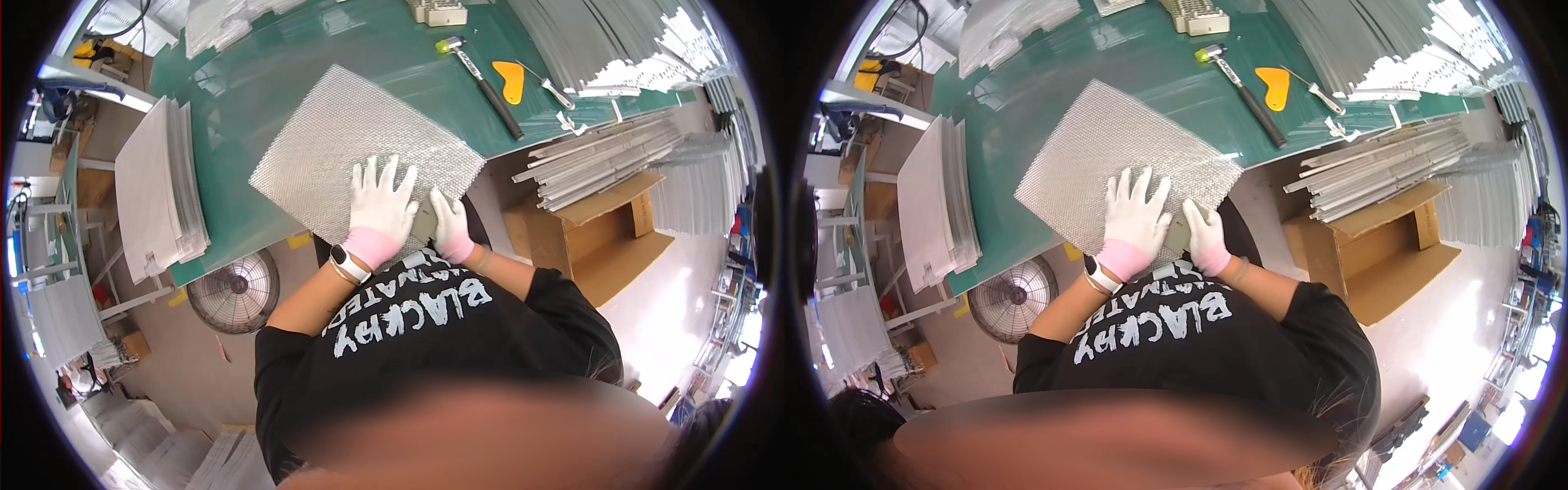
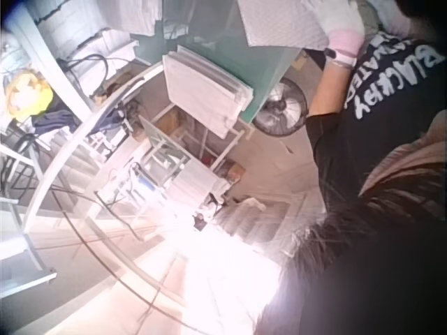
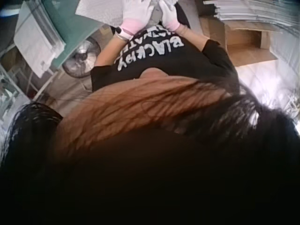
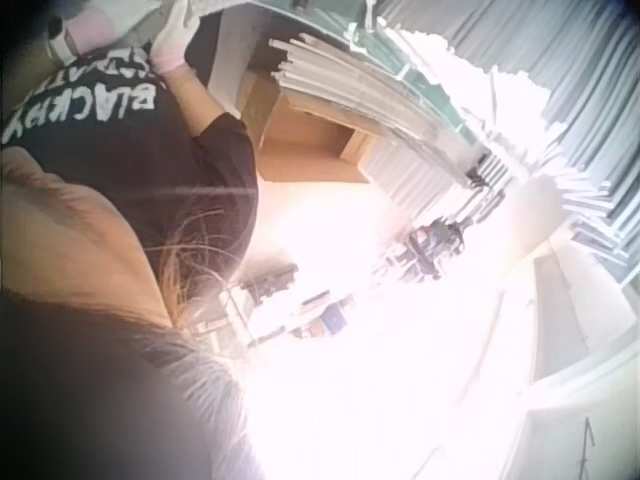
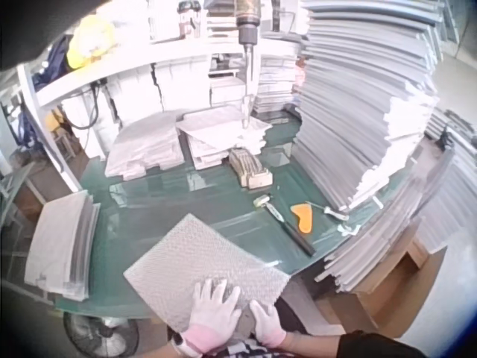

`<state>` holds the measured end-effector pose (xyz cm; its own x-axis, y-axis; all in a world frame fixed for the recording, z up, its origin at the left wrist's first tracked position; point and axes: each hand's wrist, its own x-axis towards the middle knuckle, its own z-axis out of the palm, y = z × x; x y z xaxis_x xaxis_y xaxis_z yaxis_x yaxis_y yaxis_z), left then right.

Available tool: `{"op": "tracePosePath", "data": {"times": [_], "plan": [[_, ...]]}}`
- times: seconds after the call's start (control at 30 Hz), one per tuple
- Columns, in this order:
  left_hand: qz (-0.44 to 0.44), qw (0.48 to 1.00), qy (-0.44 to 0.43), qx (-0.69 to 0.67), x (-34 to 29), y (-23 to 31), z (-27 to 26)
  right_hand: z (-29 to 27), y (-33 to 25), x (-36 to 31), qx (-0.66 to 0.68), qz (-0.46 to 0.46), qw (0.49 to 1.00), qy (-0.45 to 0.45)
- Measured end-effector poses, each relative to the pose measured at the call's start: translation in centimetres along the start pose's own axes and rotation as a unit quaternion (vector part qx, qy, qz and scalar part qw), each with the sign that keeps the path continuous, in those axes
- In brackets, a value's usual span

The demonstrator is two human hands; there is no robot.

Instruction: Assembling mesh filter panels by inserting mesh into frames and securing them with a mallet and power tools.

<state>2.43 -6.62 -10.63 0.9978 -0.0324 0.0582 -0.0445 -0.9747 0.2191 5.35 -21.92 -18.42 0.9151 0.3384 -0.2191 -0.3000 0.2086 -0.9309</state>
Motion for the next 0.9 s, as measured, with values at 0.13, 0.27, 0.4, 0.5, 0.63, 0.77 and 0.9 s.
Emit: {"op": "tracePosePath", "data": {"times": [0.13,0.27,0.4,0.5,0.63,0.77,0.9], "plan": [[0.019,0.998,-0.029,0.044,1.5,-2.3,-0.1,0.1,-0.1,1.8,-0.030,0.217,0.961,-0.167],[0.131,0.991,-0.011,0.022,4.3,-8.6,-1.6,-3.2,-2.0,5.0,-0.417,-0.026,0.825,-0.380],[0.094,0.988,0.114,0.044,4.3,-7.8,-3.1,-15.8,-0.3,10.0,-0.811,0.070,0.564,-0.138],[0.171,0.963,0.178,-0.107,0.9,-3.5,-2.8,-22.5,-1.8,10.0,-0.848,0.121,0.509,-0.078],[0.278,0.908,0.039,-0.311,-3.2,-0.4,0.9,-23.0,-4.5,10.3,-0.845,0.104,0.506,-0.140],[0.171,0.881,-0.111,-0.428,-6.9,-1.9,8.6,-24.8,-5.1,8.8,-0.848,-0.021,0.516,-0.121],[0.052,0.864,-0.181,-0.468,-6.9,-3.3,12.2,-21.5,-8.8,7.3,-0.840,-0.055,0.520,-0.144]]}}
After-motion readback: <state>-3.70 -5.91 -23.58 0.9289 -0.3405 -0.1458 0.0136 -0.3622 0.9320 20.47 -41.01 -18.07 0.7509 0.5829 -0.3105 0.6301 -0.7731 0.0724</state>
